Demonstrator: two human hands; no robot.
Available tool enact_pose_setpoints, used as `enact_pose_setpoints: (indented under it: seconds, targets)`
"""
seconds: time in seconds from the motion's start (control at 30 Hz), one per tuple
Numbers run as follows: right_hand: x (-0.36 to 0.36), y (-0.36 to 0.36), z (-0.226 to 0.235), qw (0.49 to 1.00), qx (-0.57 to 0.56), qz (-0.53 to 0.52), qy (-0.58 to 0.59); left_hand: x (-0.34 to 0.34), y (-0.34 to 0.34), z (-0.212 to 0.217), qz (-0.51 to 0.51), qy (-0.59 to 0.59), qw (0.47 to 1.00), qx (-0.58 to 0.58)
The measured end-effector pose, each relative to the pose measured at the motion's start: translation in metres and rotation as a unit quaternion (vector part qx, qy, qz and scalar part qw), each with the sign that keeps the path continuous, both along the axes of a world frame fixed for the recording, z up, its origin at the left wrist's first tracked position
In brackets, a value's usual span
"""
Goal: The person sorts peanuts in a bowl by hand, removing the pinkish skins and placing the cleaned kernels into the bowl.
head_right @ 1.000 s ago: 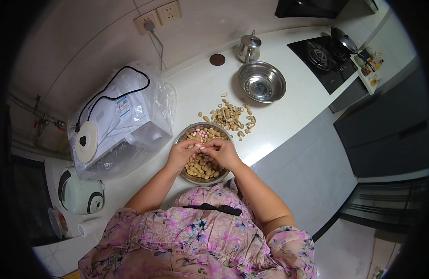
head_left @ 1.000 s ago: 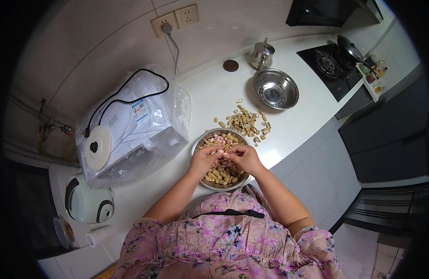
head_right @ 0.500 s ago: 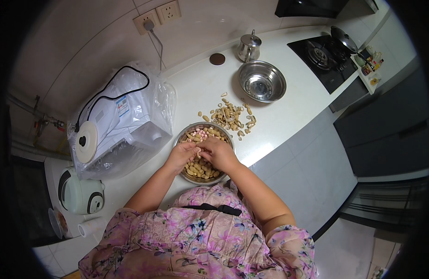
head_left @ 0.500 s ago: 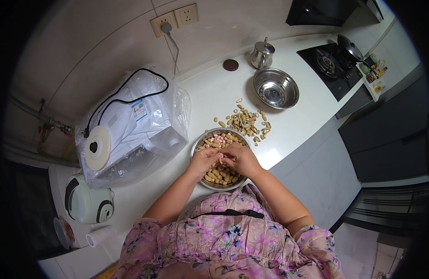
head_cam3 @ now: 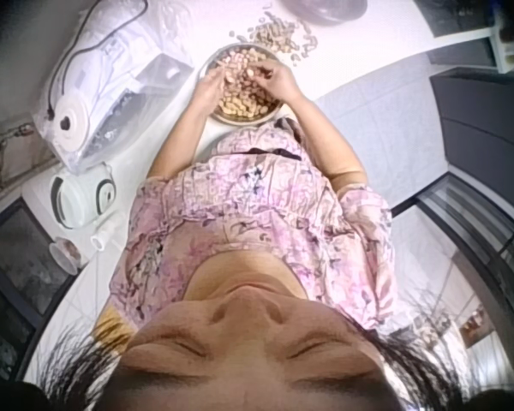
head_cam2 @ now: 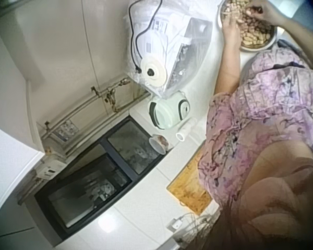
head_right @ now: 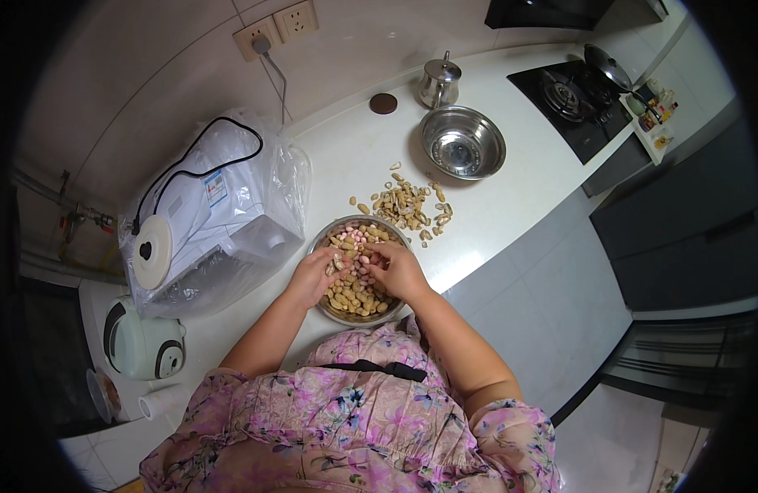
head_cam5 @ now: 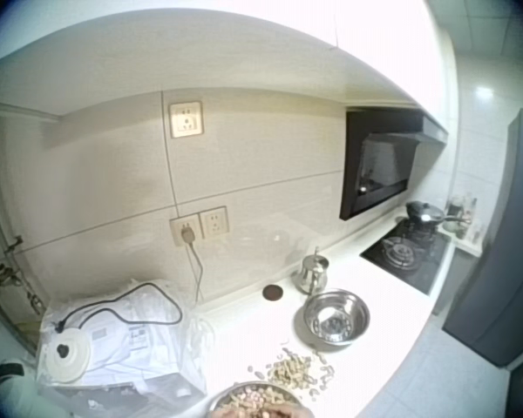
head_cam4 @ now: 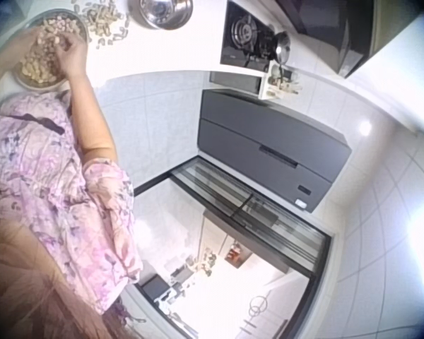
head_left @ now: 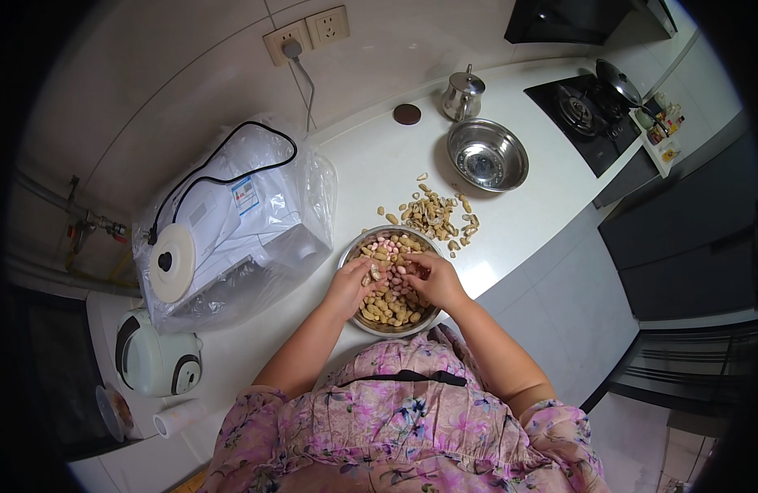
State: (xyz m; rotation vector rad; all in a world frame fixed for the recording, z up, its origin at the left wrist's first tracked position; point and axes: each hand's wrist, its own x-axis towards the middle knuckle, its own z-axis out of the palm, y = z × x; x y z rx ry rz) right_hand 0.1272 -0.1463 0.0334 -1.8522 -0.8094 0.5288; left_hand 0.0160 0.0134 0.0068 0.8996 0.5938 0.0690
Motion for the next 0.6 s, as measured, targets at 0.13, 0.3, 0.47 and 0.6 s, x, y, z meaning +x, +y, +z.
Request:
enact_pose_setpoints:
  seconds: [0.13,0.3,0.47,0.6]
  targets:
    - [-0.004,0.005,-0.010,0.998,0.040,0.039,-0.043,-0.001,0.001,-0.011,0.013,-0.029,0.993,-0.113]
    - [-0.014,0.015,-0.005,0.994,0.059,0.056,-0.079,0.003,-0.010,-0.020,-0.035,-0.022,0.990,-0.137]
    - [-0.013,0.014,-0.021,0.989,-0.002,0.107,-0.099,0.009,-0.024,-0.004,-0.029,-0.008,0.989,-0.145]
    - [-0.011,0.013,-0.023,0.996,-0.012,0.074,-0.039,0.010,-0.022,-0.006,-0.007,-0.011,0.990,-0.143]
